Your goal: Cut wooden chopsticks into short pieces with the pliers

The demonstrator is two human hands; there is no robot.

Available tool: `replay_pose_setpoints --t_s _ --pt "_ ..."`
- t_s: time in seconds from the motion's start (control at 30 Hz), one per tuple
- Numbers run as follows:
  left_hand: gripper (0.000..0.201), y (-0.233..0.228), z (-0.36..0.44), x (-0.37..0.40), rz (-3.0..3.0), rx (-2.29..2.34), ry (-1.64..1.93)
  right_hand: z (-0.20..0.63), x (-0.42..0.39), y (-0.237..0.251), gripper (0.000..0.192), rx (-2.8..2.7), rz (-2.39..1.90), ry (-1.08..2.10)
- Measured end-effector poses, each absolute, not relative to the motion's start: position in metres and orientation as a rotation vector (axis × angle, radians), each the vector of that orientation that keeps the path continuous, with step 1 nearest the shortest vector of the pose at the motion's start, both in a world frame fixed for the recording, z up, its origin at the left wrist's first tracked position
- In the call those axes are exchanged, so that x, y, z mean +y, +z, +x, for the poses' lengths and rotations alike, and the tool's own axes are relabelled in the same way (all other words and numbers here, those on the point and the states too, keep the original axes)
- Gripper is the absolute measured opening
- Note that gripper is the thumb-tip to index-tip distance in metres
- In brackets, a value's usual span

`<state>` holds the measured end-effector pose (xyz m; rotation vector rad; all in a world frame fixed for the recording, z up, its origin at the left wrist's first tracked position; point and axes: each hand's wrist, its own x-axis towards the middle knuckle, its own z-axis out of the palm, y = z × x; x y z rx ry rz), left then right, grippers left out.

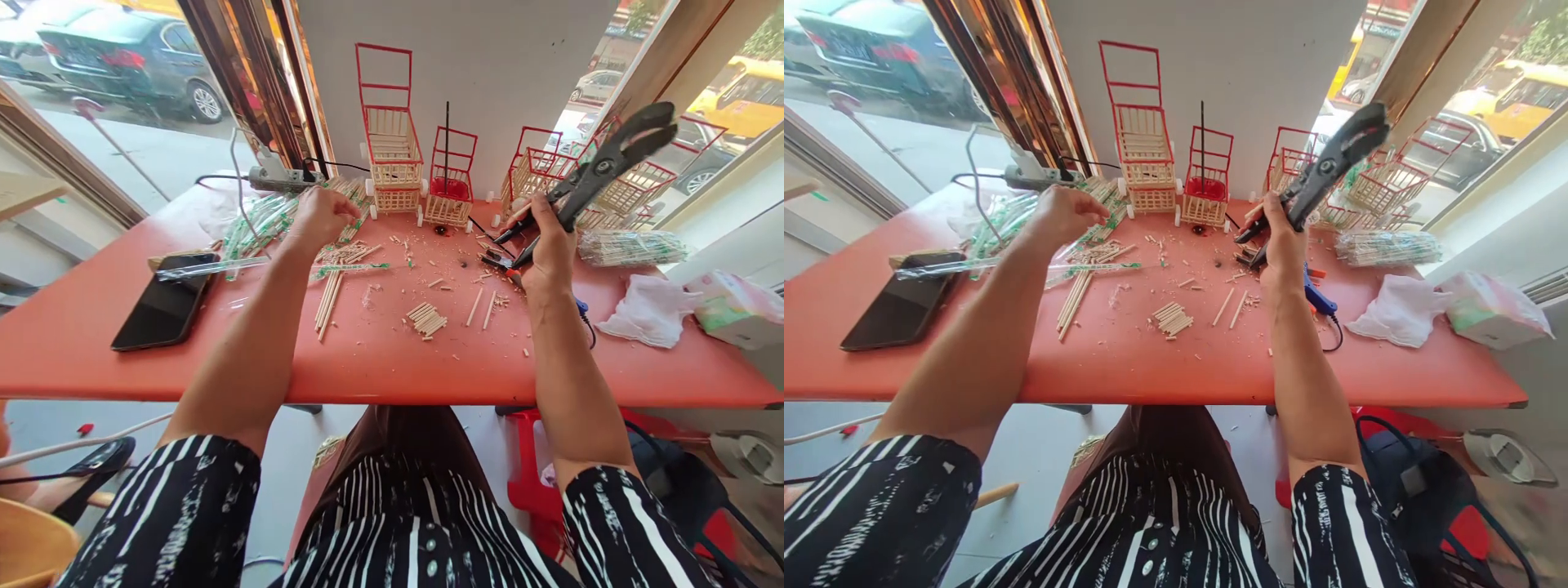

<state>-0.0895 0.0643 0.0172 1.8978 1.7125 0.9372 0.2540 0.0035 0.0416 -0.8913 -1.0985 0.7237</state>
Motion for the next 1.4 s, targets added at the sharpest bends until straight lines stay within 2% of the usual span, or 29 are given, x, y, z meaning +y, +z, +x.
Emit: replay_pose_setpoints --t_s 0.13,0.4,0.63,0.87,1.07,1.27,1.4 --pt "0.02 0.005 -0.099 0.066 1.885 1.972 0.894 0.255 -0.002 0.05 0.05 -0.995 -0.873 0.712" --pt "0.035 -0.001 -0.089 0.064 1.988 2.052 0.668 0.241 -0.006 0.047 0.044 -0.969 -0.851 0.758" --pt "0.024 0.0 -0.071 0.053 2.151 1.968 0.515 0.246 0.008 0.033 0.053 -1.215 -0.931 0.674" --pt "0.031 0.001 -0.062 0.048 2.113 2.059 0.488 0.237 0.009 0.026 0.054 -1.285 -0.952 0.672" --pt "0.014 0.005 -0.07 0.045 2.116 2.007 0.428 0.23 0.002 0.025 0.052 -1.241 -0.947 0.705" --pt "0.017 0.0 -0.067 0.048 2.125 1.912 0.576 0.23 0.004 0.024 0.051 -1.236 -0.947 0.745" --pt "0.013 0.001 -0.073 0.051 1.96 1.733 0.821 0.23 0.003 0.025 0.052 -1.238 -0.957 0.783"
